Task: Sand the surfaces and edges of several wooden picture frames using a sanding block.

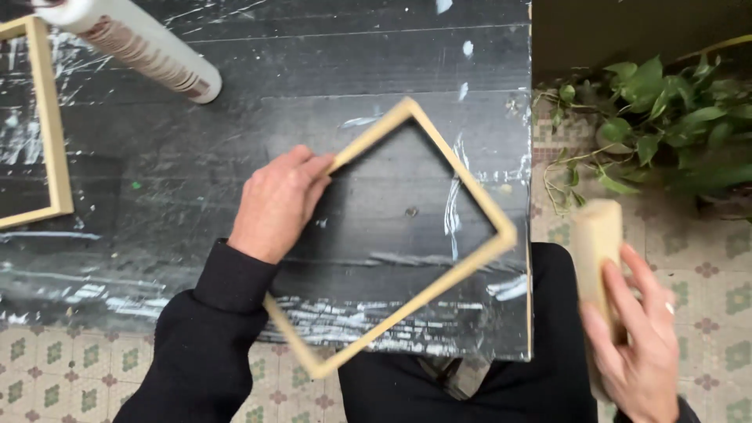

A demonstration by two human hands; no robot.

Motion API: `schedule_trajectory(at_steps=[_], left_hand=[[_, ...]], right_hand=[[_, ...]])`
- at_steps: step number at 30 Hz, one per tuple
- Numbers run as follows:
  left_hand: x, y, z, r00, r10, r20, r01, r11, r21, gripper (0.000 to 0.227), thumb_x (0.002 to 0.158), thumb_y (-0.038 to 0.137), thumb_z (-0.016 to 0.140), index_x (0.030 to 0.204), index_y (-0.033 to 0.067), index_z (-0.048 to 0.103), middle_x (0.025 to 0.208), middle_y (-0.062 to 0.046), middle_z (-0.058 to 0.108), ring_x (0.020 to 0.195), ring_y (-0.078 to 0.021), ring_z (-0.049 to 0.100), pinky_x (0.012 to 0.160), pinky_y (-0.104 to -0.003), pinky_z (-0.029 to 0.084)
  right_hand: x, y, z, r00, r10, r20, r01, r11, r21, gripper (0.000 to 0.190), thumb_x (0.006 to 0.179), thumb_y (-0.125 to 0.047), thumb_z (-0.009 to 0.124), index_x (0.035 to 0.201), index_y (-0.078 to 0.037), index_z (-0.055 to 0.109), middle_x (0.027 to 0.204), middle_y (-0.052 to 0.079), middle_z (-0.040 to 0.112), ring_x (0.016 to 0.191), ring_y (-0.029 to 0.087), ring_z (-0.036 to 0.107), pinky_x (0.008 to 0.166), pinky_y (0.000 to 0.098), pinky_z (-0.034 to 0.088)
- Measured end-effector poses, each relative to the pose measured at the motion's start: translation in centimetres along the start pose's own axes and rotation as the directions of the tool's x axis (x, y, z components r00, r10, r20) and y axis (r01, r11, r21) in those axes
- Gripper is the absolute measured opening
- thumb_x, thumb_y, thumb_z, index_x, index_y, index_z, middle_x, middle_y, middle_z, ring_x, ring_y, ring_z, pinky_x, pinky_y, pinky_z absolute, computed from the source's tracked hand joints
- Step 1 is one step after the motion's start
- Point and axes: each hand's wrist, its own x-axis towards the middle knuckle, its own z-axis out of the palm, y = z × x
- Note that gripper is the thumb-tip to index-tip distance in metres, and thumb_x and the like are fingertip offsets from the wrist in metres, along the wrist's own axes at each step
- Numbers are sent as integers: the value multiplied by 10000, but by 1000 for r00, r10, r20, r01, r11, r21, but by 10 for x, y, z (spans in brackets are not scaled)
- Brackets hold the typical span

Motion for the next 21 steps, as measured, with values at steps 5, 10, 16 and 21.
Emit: schedule_trajectory(at_steps=[5,10,16,21], left_hand=[[-44,-3,8,975,-222,-30,217,969,-118,398,873,149,733,1257,58,681,931,-112,630,785,-296,694,698,-454,546],[-52,44,-5,878,-478,13,471,859,-203,798,780,227,826,1439,-4,440,1137,-195,573,783,-334,679,727,-461,536],[11,66,74,967,117,-226,-118,993,9,620,878,102,661,1459,-17,481,1549,-180,460,1430,-352,455,1194,-453,358],[41,63,110,969,116,-217,-85,986,145,577,871,134,615,1407,-42,493,1556,-162,436,1418,-324,435,1170,-530,301]], right_hand=[[37,-40,8,986,-141,86,145,989,-42,515,941,-108,678,1442,-34,589,1570,196,503,1246,363,525,1072,459,447],[85,-67,34,941,-275,197,302,945,-125,557,930,-151,675,1477,-113,579,1566,186,480,1088,397,492,997,455,429],[125,-87,63,922,-344,175,377,901,-215,506,955,-139,670,1455,-114,604,1530,175,506,1061,423,515,877,491,448],[67,-100,41,931,-257,260,321,914,-246,489,931,-137,667,1418,-138,616,1518,158,514,1008,413,529,860,490,464]])
